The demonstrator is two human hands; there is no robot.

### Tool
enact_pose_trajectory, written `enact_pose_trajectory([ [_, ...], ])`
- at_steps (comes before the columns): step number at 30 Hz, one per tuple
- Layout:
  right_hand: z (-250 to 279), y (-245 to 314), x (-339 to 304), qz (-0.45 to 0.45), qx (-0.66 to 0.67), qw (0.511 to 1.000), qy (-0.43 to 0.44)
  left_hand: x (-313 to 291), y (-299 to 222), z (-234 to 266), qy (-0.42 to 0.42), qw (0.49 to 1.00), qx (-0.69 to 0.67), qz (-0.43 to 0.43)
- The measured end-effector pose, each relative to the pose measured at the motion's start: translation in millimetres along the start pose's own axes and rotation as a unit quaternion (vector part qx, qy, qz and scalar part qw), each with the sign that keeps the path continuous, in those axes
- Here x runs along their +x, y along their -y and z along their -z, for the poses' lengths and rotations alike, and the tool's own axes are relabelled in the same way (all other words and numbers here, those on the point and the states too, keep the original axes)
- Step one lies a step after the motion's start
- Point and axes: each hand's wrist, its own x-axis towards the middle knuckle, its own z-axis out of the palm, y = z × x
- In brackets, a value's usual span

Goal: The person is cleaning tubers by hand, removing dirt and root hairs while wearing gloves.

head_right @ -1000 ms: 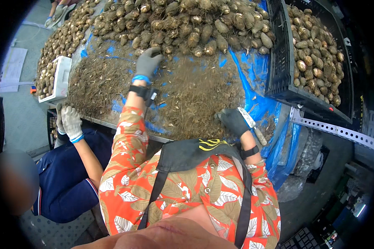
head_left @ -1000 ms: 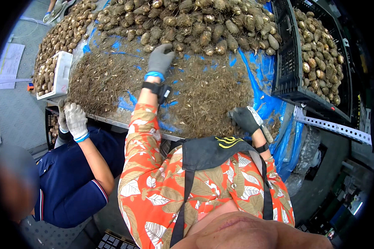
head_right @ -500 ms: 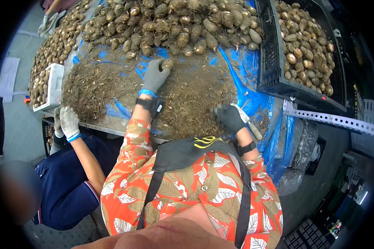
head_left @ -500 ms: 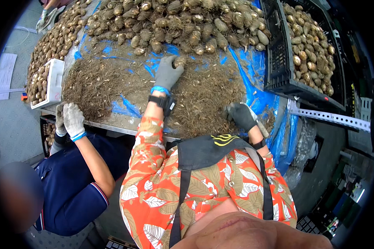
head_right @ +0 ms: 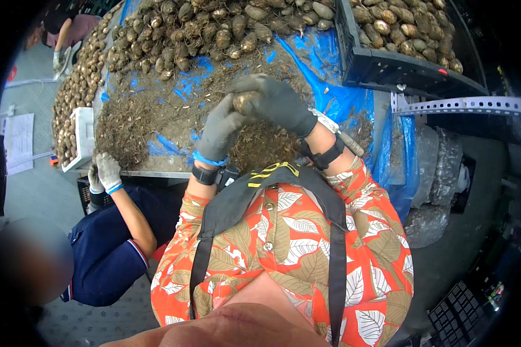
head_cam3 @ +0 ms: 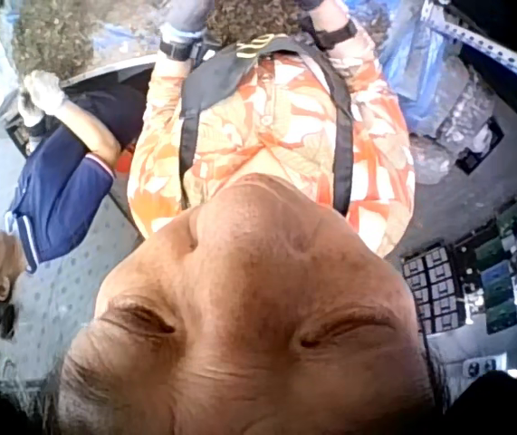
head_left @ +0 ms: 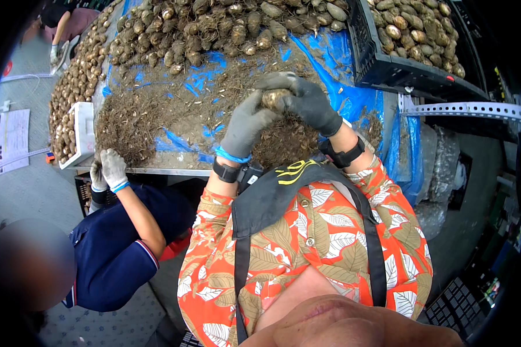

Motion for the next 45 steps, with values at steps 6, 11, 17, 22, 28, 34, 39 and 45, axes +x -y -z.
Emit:
enact_pose_trajectory([
  [6,-20,-4,-19,-0.084,0.32,0.929,-0.167,2,3,-37,-0.167,0.947,0.251,-0.11],
  [11,9,-56,-25,-0.078,0.196,0.966,-0.15,-7,3,-38,-0.128,0.971,0.188,-0.072],
  [17,-2,11,-21,0.004,0.079,0.996,-0.033,-18,-10,-43,-0.08,0.966,0.223,-0.101],
  [22,-11,-13,-15,-0.202,0.161,0.96,-0.107,-21,1,-32,-0.062,0.953,0.281,-0.091],
  [28,16,-56,-23,-0.147,-0.019,0.988,-0.05,-18,-9,-37,-0.071,0.966,0.229,-0.091],
  [34,13,-6,-23,0.056,0.019,0.998,-0.007,-19,-12,-39,-0.134,0.961,0.24,0.006],
  [39,8,-8,-26,0.056,0.099,0.993,0.025,-16,-11,-37,-0.079,0.977,0.195,-0.044],
  [45,5,11,-27,0.085,0.061,0.995,-0.002,-17,-4,-38,-0.077,0.997,-0.01,-0.008],
])
